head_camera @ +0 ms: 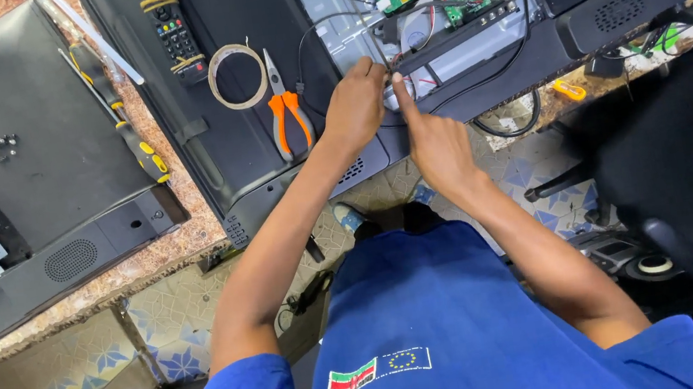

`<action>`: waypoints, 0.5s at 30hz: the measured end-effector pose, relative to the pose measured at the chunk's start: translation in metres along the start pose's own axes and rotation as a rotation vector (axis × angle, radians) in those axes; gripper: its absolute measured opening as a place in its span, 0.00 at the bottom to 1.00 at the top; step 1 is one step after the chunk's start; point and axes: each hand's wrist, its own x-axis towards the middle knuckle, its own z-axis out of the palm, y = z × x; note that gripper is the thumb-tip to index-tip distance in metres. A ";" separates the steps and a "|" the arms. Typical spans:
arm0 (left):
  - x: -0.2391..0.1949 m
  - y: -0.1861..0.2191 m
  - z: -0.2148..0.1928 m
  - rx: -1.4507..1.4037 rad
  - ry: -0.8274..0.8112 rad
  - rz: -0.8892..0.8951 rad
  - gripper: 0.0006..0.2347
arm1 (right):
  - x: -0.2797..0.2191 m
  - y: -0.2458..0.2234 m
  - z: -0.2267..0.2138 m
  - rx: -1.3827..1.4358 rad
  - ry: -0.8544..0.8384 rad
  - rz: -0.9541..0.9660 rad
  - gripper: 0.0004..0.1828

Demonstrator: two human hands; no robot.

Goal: The person works on the internal wiring of an open television chassis, using a screwdriver to adjust connections on the circuit board. They then use pliers to strip the insulation from a wire and continue manipulating the internal components.

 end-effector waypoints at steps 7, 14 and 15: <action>-0.002 -0.001 0.004 0.016 -0.007 -0.029 0.08 | -0.043 0.002 -0.008 -0.011 -0.095 0.042 0.39; -0.001 0.004 -0.002 -0.027 0.000 -0.007 0.10 | 0.014 0.002 0.012 -0.051 0.026 0.014 0.43; -0.001 0.004 -0.003 -0.033 -0.007 -0.005 0.09 | 0.011 0.003 0.012 -0.010 0.030 0.002 0.42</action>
